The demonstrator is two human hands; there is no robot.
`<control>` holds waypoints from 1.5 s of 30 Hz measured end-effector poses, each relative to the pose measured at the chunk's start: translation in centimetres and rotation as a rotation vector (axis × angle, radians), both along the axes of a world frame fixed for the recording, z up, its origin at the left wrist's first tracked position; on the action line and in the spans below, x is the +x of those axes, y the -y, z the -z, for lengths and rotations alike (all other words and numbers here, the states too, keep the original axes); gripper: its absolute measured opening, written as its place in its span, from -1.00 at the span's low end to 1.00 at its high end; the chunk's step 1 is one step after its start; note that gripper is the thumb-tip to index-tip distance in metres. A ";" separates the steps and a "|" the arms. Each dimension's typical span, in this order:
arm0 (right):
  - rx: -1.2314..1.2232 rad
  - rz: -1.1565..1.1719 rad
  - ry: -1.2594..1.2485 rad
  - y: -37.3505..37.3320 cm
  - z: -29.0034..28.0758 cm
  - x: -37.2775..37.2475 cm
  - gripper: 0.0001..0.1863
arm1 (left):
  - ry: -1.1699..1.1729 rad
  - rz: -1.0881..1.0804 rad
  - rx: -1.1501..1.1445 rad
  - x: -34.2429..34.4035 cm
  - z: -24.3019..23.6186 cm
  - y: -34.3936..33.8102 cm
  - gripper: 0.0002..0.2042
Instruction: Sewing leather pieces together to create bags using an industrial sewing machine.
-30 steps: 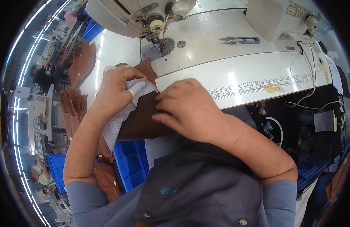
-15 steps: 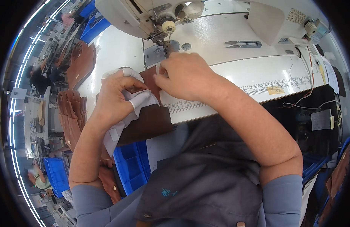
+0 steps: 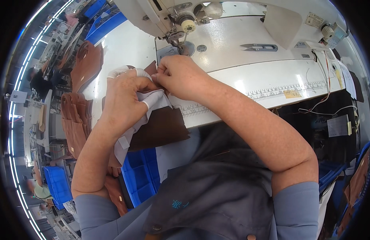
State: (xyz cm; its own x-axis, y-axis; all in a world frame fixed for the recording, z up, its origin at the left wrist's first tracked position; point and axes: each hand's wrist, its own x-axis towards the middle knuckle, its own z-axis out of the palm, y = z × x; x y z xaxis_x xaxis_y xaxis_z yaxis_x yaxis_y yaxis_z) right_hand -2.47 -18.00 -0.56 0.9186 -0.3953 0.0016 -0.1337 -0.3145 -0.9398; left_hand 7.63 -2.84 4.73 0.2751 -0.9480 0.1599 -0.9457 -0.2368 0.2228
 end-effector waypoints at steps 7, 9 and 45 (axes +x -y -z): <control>0.368 0.003 0.097 -0.8 0.3 -1.1 -0.82 | -0.056 -0.015 -0.102 0.0 -0.5 0.1 -0.81; 0.450 -0.029 0.165 -1.0 0.6 -1.8 -0.78 | -0.106 0.020 -0.082 0.4 -0.8 0.1 -0.76; 0.080 0.102 0.267 -5.6 1.1 -4.6 -0.88 | 0.100 0.440 0.306 3.2 -4.5 1.6 -0.85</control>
